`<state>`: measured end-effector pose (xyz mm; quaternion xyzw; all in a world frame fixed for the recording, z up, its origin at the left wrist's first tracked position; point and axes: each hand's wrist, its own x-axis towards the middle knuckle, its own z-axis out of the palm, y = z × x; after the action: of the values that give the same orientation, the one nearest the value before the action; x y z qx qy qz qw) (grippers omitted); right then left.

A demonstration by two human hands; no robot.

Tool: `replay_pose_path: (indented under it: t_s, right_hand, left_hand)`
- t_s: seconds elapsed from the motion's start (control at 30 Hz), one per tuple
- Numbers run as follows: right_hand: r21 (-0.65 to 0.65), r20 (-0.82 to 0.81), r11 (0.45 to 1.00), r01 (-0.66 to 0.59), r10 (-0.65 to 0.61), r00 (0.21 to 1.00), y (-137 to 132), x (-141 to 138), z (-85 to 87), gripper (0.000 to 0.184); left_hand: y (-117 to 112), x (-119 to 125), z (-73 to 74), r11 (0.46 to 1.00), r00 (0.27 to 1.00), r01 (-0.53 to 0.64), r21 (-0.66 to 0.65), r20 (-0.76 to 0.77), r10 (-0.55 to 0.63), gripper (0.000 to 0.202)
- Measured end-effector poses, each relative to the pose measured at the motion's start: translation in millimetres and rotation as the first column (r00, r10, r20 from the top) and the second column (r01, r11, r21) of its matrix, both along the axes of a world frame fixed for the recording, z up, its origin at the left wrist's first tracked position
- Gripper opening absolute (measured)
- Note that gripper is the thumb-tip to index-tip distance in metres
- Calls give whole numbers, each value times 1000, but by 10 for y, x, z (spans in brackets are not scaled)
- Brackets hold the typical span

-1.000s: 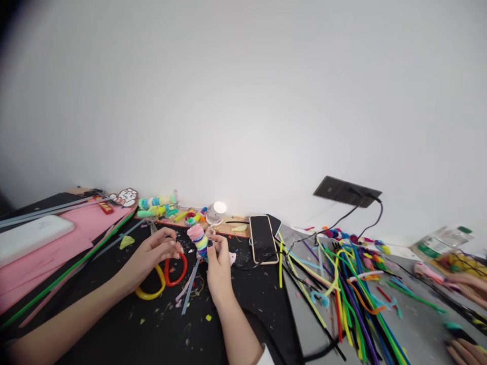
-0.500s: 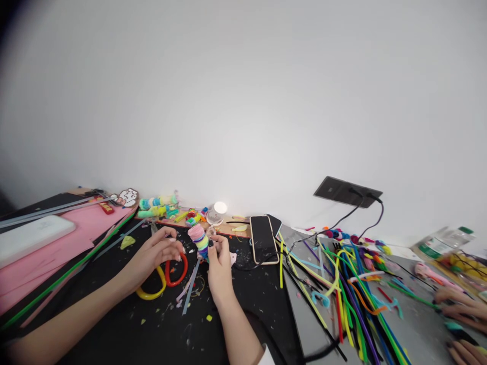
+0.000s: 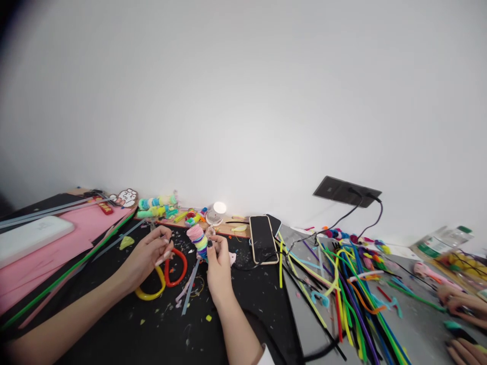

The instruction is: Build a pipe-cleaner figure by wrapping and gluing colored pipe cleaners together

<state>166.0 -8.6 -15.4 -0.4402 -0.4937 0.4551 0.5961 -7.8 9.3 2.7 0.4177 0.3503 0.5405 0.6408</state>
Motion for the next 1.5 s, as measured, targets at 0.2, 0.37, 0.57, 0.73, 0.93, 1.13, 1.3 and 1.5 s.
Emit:
replay_pose_path:
  t_s: [0.2,0.37,0.57,0.73,0.93,1.13,1.3,1.5]
  right_hand:
    - [-10,11,1000,-10,10,1000,-7,2,12,27]
    - [-5,22,1000,-11,11,1000,-1,2,-10,28]
    - [7,7,1000,-2,2,1000,5,7,-19,27]
    - [13,4,1000,2,-2,1000,1,4,-10,25]
    - [18,19,1000,-1,1,1000,5,0,-14,23]
    - [18,3,1000,8,-9,1000,11,2,-18,25]
    - [10,6,1000,-10,10,1000,1,1,-2,26]
    - [4,31,1000,4,-4,999,0,0,8,25]
  left_hand:
    - [-28,-24,41,997,997,-73,-20,-14,73,14]
    - [7,-41,-16,997,997,-75,-11,13,75,14]
    - [20,-52,-33,996,996,-90,-22,-9,90,13]
    - [13,-50,-26,996,996,-86,-39,-6,86,12]
    - [22,-60,-37,995,996,-84,-55,2,84,12]
    - [14,-50,-33,997,998,-66,-37,16,67,12]
    - [20,-60,-40,997,998,-56,-57,17,57,12]
    - [36,-69,-69,998,998,-28,-60,48,31,12]
